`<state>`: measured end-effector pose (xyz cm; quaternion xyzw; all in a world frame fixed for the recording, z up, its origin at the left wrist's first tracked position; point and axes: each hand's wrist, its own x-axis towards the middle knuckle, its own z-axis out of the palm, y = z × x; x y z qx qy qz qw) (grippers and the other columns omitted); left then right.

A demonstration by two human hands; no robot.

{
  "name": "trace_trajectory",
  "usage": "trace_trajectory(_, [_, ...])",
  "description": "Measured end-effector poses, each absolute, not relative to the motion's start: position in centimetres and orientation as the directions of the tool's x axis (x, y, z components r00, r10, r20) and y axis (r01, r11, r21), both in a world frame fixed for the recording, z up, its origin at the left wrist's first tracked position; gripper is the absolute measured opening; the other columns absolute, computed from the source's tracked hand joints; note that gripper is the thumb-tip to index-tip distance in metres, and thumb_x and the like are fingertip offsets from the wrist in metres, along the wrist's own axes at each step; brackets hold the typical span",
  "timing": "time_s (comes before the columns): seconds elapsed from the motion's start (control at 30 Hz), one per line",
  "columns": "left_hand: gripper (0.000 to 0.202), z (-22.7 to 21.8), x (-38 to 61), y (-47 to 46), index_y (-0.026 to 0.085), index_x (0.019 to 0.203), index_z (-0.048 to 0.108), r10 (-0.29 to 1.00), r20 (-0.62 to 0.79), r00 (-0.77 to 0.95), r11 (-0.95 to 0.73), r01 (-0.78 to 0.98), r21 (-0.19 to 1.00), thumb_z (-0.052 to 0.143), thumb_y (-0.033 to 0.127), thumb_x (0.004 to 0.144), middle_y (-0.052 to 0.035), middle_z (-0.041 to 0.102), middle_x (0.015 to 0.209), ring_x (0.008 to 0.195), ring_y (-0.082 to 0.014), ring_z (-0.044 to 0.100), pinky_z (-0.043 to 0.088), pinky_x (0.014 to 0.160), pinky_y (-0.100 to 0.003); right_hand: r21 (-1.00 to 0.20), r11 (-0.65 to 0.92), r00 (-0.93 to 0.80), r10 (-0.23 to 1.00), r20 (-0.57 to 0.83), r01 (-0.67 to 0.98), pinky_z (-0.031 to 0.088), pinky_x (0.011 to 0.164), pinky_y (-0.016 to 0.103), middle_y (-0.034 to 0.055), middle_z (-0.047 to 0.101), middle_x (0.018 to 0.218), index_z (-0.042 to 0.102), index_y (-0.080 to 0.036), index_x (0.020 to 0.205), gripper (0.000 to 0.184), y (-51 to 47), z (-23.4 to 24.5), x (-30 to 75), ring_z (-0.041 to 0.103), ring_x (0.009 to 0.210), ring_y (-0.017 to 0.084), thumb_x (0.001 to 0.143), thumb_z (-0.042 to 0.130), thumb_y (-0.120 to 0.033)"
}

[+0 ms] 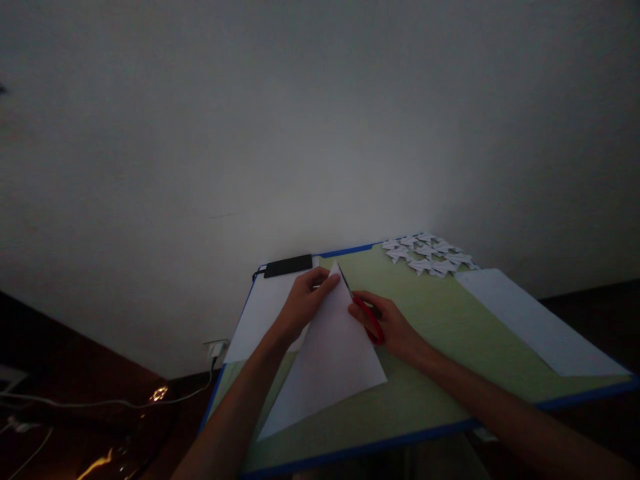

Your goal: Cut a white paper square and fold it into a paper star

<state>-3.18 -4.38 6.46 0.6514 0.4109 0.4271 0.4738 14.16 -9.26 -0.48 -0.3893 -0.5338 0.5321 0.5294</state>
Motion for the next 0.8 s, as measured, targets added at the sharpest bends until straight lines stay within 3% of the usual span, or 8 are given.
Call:
trace_trajectory(0.2, [0.033,6.16,-3.04,-4.36,0.017,0.078,0.066,0.943,0.167,0.287,-0.201,0.094,0.975,0.08,0.046,0.078,0.0008,0.065,0.074,0.069,-0.0139,0.059,0.044,0.063,-0.023,-0.975,0.178,-0.132,0.972,0.196,-0.135,0.051,0.061,0.026,0.0028,0.07,0.086,0.071,-0.02,0.096,0.043,-9.6,-0.25,13.94,0.065,0.074,0.017,0.085,0.074,-0.061])
trace_trajectory(0.47, [0.035,6.25,-2.92,-4.54,0.017,0.077,0.065,0.948,0.126,0.292,-0.149,0.058,0.987,0.082,0.048,0.075,0.0012,0.064,0.07,0.064,-0.0127,0.056,0.04,0.058,-0.022,-0.977,0.175,-0.124,0.974,0.191,-0.125,0.046,0.055,0.025,-0.0004,0.063,0.076,0.066,-0.02,0.087,0.043,-9.61,-0.49,13.74,0.057,0.063,0.014,0.083,0.075,-0.062])
trace_trajectory(0.8, [0.039,6.16,-2.82,-4.47,0.017,0.076,0.065,0.937,0.133,0.323,-0.153,0.037,0.988,0.085,0.05,0.072,0.0021,0.063,0.068,0.062,-0.0118,0.055,0.039,0.057,-0.022,-0.972,0.223,-0.12,0.966,0.23,-0.073,0.045,0.056,0.025,-0.0015,0.06,0.075,0.064,-0.019,0.085,0.042,-9.77,-0.36,13.81,0.055,0.063,0.013,0.086,0.073,-0.061])
